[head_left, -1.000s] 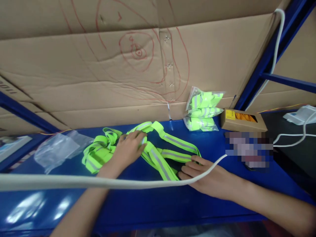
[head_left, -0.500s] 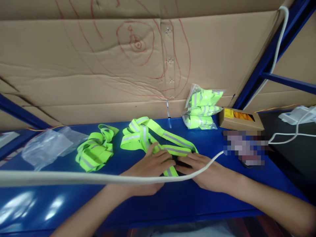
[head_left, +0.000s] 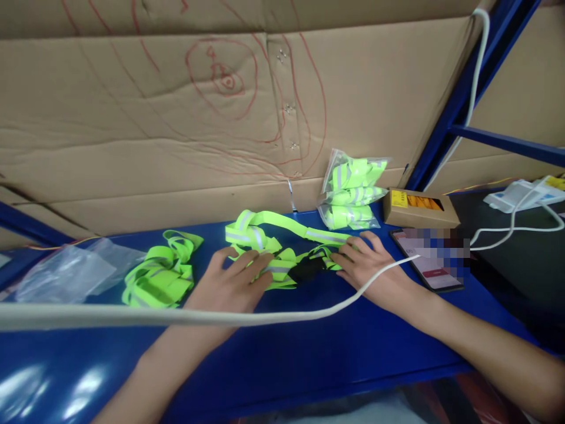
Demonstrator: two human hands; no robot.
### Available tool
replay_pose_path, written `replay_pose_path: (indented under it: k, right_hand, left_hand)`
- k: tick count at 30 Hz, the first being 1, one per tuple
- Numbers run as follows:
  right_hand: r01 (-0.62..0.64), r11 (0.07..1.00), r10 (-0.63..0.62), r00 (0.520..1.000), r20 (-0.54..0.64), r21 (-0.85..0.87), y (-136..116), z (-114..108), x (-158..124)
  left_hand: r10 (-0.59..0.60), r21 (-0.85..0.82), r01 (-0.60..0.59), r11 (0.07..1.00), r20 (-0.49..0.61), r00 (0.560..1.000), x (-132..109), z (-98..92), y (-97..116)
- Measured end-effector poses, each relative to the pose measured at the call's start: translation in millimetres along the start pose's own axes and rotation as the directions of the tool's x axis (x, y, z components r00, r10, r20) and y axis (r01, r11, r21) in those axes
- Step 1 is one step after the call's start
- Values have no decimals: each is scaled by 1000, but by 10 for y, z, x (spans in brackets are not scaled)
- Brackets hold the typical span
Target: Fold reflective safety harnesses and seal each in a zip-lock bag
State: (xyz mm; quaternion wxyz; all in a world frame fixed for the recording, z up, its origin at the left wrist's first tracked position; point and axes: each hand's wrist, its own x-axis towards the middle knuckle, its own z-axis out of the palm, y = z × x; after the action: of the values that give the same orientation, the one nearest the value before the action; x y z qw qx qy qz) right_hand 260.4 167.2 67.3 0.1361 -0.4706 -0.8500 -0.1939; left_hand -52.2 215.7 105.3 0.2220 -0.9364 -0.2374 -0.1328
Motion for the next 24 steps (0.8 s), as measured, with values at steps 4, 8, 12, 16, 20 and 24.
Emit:
replay_pose_path:
  k: [4,8,12,16,20,24]
  right_hand:
    - [-5,995,-12,986,-166,-101,35,-163,71]
    - [1,984,-45,970,-238,-181,59,-239,80]
    - [2,985,-54,953,-297,-174,66,-220,51]
    - [77,988,-129,890,-438,-135,85,-202,3]
    - [287,952,-186,817,-546,105,114,-208,35]
    - [338,638,36,885,-465,692,97,-320,78]
  left_hand:
    - [-28,100,37,994,-89,996,28,-52,-91]
    - [-27,131,40,991,-102,994,34,-85,-83]
    - [-106,119,118,986,-102,989,23,-70,-46]
    - [-186,107,194,975,-77,980,22,-62,-88]
    - [-181,-16,182,983,-229,957,1,-149,-135]
    - [-367,-456,172,873,-384,847,-23,-237,-100]
